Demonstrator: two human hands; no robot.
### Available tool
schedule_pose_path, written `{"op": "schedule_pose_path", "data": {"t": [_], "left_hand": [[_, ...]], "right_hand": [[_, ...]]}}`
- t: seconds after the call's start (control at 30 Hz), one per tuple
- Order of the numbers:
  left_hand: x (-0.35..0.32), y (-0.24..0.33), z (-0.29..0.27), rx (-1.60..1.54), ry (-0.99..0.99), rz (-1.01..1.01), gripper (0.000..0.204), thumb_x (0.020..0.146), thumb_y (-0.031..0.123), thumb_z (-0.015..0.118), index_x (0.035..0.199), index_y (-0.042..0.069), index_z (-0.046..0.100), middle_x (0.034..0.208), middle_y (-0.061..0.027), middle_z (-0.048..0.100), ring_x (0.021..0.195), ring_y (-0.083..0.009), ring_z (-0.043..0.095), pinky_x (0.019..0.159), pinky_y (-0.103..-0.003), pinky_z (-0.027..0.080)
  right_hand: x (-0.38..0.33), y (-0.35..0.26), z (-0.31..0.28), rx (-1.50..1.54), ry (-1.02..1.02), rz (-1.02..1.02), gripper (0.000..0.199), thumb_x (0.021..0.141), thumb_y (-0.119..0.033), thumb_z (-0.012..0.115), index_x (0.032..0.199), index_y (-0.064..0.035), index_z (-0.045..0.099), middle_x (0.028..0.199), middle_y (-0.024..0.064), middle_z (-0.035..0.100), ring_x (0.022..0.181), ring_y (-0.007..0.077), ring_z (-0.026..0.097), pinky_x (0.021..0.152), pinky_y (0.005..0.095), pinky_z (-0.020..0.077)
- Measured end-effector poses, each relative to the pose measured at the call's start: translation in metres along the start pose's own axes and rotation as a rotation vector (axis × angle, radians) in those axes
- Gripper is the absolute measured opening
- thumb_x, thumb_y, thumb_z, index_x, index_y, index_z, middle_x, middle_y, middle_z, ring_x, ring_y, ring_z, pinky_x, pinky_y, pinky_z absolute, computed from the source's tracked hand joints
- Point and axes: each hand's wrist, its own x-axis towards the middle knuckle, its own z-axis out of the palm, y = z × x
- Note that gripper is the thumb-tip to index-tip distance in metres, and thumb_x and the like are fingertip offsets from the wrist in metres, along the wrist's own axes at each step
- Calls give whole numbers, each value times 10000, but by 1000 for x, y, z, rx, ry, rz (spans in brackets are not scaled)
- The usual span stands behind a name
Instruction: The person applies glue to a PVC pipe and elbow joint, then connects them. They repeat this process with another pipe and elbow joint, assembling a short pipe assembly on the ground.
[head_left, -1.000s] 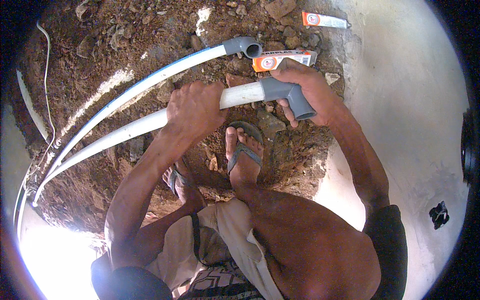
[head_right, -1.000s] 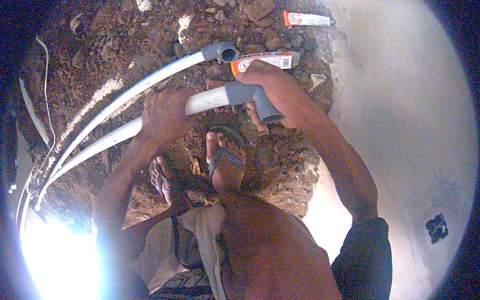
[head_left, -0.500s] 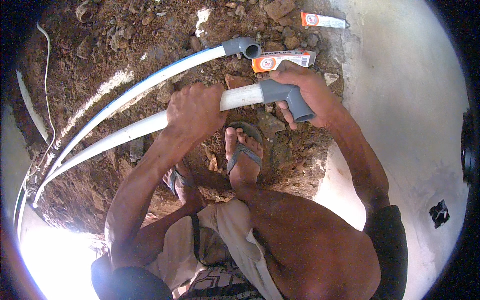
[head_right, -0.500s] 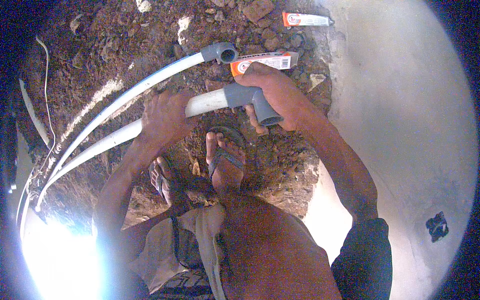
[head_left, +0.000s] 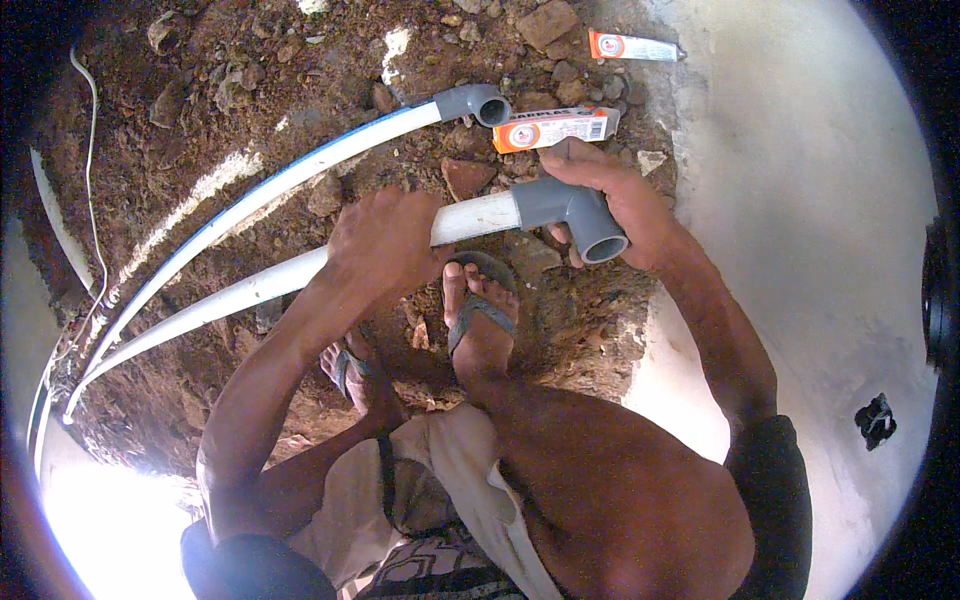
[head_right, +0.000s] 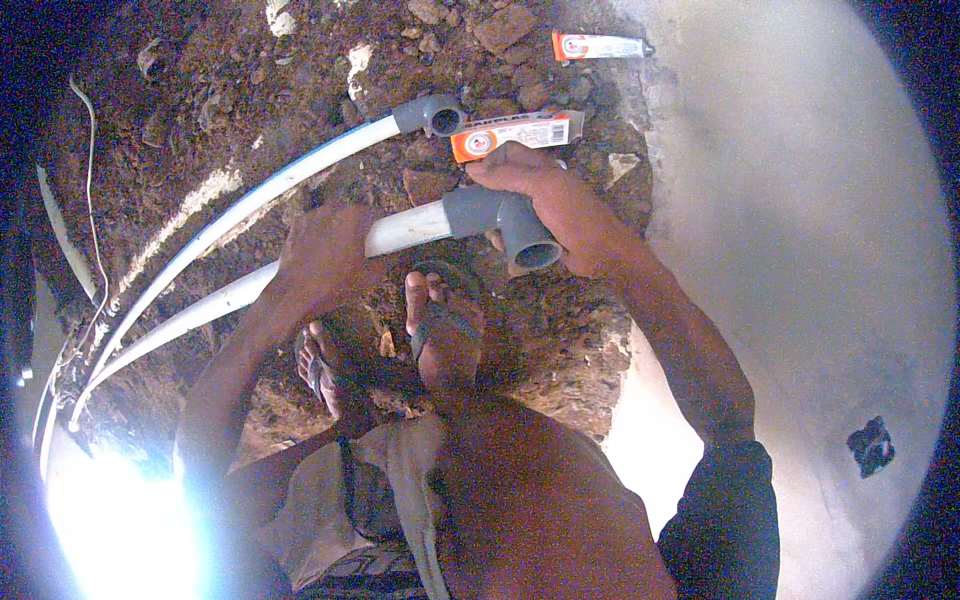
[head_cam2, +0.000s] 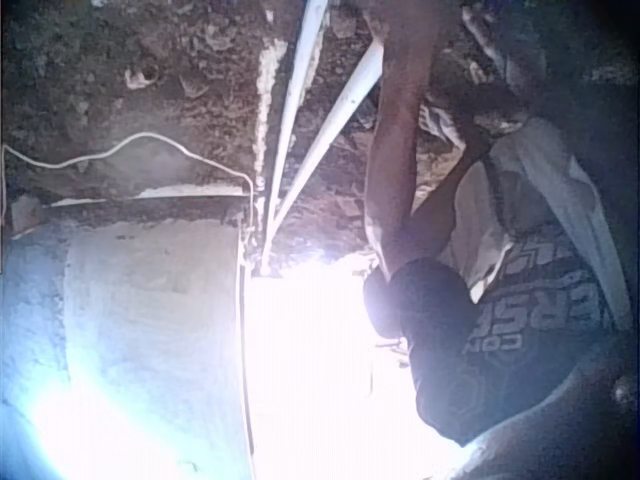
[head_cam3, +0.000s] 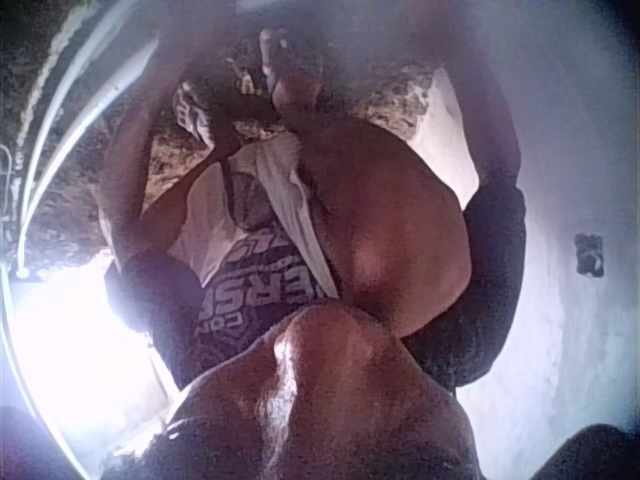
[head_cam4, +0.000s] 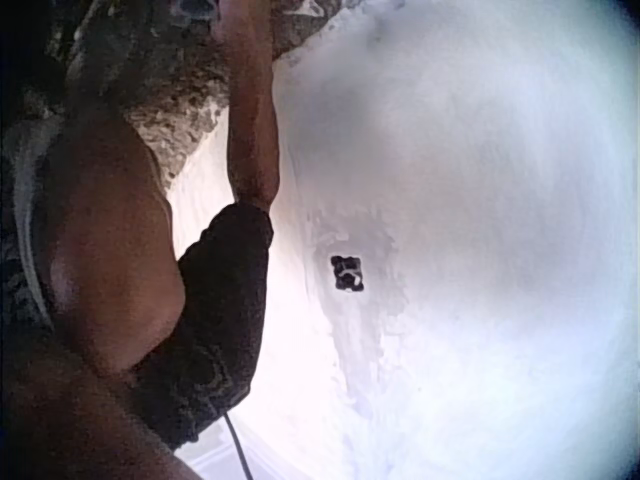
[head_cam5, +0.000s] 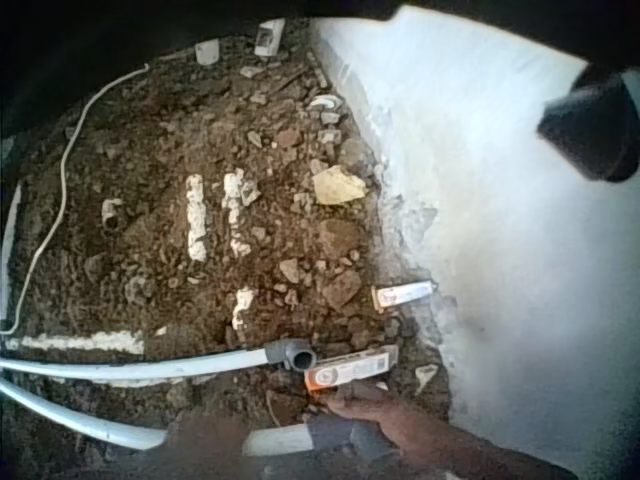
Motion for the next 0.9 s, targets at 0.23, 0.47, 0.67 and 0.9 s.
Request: {"op": "schedule_pose_path", "data": {"t": [0.23,0.47,0.67,0.9], "left_hand": [[1,-3,4,-67,2,40,345,774,297,767,1026,66,725,947,-234,699,933,-387,692,854,-486,553],[-2,1,8,-30,21,2,336,772,358,771,965,86,729,895,-196,694,883,-385,683,822,-504,546],[-7,4,11,-40,5,5,377,753,323,791,1005,54,716,978,-225,695,914,-380,701,827,-465,570],[-12,11,4,-81,-34,-17,405,721,323,804,991,39,706,961,-226,694,902,-385,701,817,-463,569]], "right_hand": [[10,15,-13,-106,-30,-469,293,1020,-233,460,1056,28,591,1007,100,580,969,166,570,903,329,462],[8,16,-4,-222,-125,-700,336,1045,-250,382,1012,33,560,1031,118,565,966,193,542,901,314,424],[10,19,-4,-214,-144,-670,316,1050,-234,374,1029,38,534,1026,118,531,974,197,508,887,312,408],[5,22,-1,-90,-149,-587,341,1030,-256,445,1150,61,481,1132,129,484,1018,209,490,918,346,416]]}}
